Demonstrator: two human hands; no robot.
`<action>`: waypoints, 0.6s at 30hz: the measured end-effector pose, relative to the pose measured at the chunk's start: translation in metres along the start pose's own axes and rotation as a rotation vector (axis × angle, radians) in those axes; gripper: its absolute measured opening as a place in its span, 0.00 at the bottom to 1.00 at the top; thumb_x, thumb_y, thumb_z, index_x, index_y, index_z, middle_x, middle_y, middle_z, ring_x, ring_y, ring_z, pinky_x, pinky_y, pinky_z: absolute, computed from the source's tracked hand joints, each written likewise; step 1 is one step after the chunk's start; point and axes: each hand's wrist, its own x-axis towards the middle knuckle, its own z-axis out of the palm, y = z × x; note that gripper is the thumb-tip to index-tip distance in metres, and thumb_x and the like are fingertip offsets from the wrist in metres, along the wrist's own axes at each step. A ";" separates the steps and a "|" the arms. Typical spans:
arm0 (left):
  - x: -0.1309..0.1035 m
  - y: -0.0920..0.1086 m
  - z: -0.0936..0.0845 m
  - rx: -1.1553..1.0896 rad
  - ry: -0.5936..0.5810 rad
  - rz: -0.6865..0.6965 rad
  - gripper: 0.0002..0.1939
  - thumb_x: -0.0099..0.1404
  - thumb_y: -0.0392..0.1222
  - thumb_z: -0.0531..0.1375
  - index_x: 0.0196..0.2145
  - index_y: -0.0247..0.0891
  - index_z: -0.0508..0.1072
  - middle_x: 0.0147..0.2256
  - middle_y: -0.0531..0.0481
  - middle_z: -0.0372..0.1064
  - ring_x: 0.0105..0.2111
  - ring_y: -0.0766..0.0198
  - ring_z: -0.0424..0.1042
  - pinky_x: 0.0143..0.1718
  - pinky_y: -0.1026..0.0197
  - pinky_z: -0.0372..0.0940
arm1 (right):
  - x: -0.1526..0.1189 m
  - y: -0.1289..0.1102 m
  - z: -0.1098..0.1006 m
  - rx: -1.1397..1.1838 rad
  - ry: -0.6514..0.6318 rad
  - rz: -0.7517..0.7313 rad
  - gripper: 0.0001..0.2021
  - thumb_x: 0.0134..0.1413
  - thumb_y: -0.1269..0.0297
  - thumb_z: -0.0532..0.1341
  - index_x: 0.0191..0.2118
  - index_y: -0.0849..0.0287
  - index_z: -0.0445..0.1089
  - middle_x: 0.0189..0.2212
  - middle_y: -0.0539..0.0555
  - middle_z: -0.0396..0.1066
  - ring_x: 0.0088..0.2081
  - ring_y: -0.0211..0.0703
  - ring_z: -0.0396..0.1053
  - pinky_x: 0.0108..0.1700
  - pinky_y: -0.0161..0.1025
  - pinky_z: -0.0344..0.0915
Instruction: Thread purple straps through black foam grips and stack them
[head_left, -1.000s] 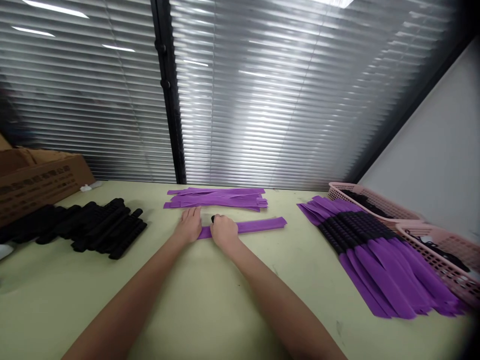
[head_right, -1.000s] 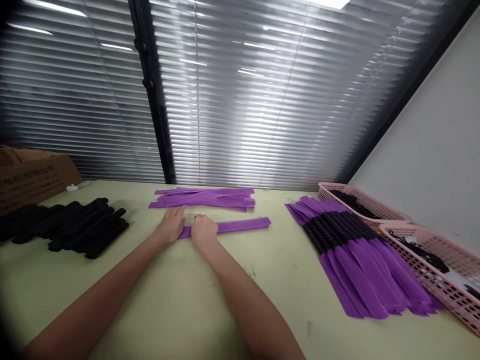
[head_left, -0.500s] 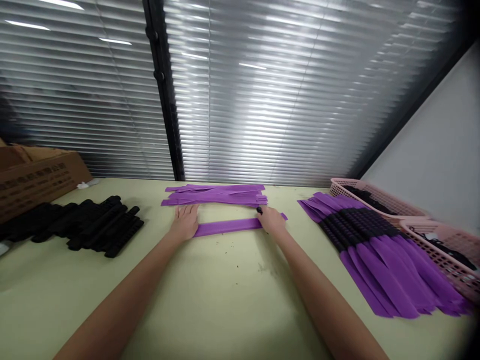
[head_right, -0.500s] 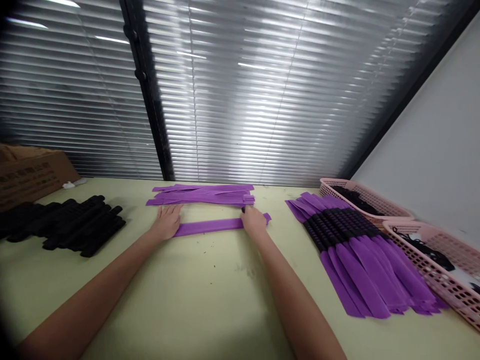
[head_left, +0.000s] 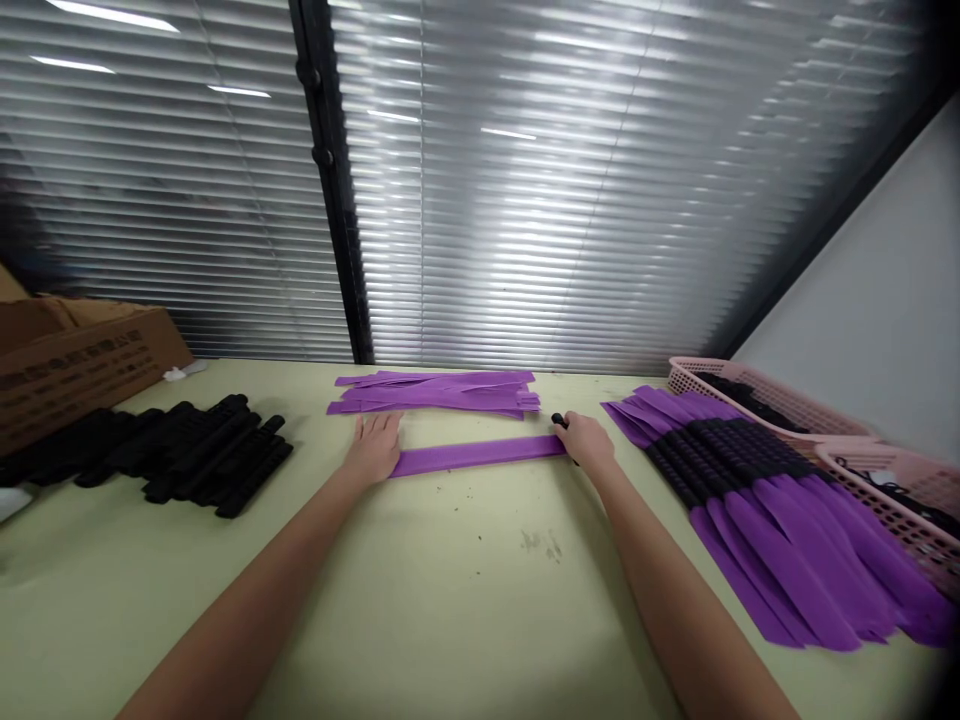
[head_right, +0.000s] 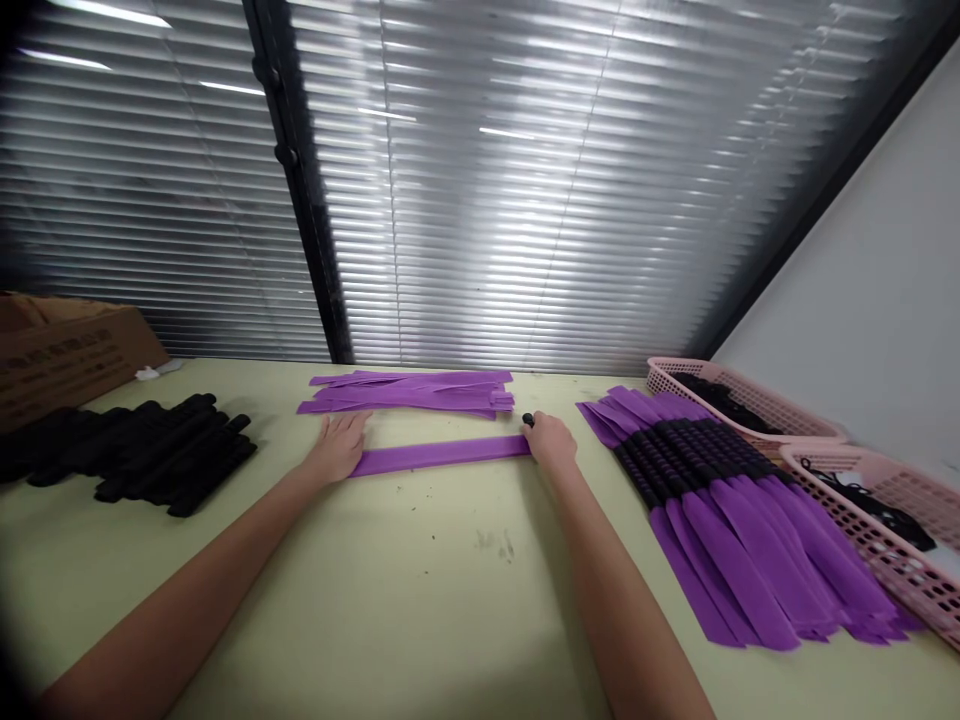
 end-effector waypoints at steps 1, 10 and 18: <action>0.000 0.000 0.000 -0.007 0.003 0.000 0.28 0.66 0.36 0.42 0.63 0.34 0.52 0.60 0.39 0.57 0.61 0.48 0.52 0.63 0.39 0.38 | 0.000 0.001 -0.001 0.005 -0.002 0.002 0.13 0.58 0.57 0.52 0.43 0.57 0.68 0.42 0.60 0.71 0.43 0.54 0.70 0.37 0.42 0.64; 0.005 -0.001 0.009 -0.048 0.044 0.006 0.28 0.67 0.38 0.42 0.64 0.32 0.49 0.61 0.37 0.52 0.61 0.44 0.52 0.62 0.40 0.44 | -0.045 -0.063 -0.005 0.046 -0.030 -0.201 0.14 0.61 0.62 0.50 0.45 0.59 0.68 0.41 0.61 0.72 0.40 0.49 0.71 0.36 0.38 0.64; 0.008 -0.008 0.015 -0.020 0.081 0.053 0.30 0.66 0.37 0.43 0.64 0.24 0.46 0.60 0.31 0.53 0.62 0.46 0.51 0.61 0.44 0.47 | -0.124 -0.199 0.020 0.151 -0.106 -0.562 0.12 0.60 0.62 0.53 0.45 0.59 0.68 0.42 0.59 0.74 0.41 0.48 0.73 0.37 0.38 0.66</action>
